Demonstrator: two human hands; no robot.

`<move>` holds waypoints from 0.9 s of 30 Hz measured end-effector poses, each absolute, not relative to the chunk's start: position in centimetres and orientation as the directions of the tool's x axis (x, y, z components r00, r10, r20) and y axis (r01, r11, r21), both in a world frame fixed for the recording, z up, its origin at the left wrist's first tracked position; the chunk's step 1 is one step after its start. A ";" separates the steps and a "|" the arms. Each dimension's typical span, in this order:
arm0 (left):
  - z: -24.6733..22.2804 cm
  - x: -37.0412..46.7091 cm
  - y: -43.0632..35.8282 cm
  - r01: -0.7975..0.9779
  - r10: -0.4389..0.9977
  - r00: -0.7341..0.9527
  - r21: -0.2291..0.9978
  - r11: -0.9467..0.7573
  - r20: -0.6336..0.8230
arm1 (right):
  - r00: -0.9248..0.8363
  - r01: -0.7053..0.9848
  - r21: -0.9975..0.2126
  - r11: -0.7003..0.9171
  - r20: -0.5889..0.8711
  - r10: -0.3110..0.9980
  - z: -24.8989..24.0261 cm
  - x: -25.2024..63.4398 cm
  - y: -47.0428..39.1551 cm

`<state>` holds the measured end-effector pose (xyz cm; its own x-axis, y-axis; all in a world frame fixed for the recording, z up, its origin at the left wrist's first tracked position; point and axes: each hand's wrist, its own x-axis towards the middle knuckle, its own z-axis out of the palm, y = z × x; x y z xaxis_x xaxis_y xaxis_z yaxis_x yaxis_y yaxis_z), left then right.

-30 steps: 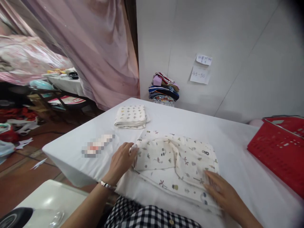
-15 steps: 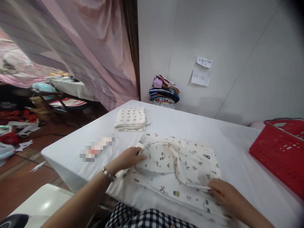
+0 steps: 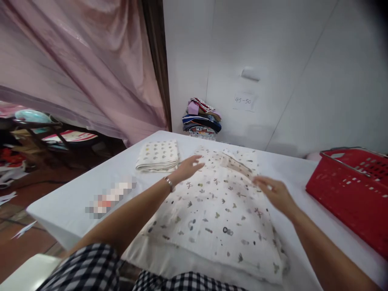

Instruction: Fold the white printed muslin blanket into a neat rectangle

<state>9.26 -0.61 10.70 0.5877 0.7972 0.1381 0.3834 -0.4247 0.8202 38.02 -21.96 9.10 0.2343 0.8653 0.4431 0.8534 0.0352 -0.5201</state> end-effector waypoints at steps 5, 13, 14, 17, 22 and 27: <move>5.9 2.4 -5.6 0.583 0.734 0.673 0.545 -0.603 0.093 | 0.198 0.855 -0.515 -0.064 0.210 0.957 2.1 35.7 -26.8; 2.3 -2.1 -14.7 0.504 0.592 0.798 0.411 -0.759 0.115 | 0.546 0.744 -0.504 -0.438 0.080 0.834 -0.9 37.6 -29.8; 1.9 -2.1 -15.1 0.499 0.582 0.805 0.404 -0.767 0.112 | 0.566 0.725 -0.507 -0.466 0.053 0.823 -1.0 37.5 -29.8; 1.2 -1.9 -15.2 0.476 0.562 0.815 0.392 -0.787 0.141 | 0.606 0.668 -0.538 -0.515 -0.009 0.796 -1.0 37.4 -30.1; 2.2 -1.3 -14.9 0.423 0.534 0.823 0.418 -0.804 0.195 | 0.589 0.642 -0.580 -0.501 -0.044 0.807 -0.8 37.7 -30.8; 4.9 -0.5 -15.0 0.410 0.558 0.797 0.472 -0.780 0.231 | 0.557 0.624 -0.651 -0.433 -0.018 0.830 -0.1 37.4 -31.3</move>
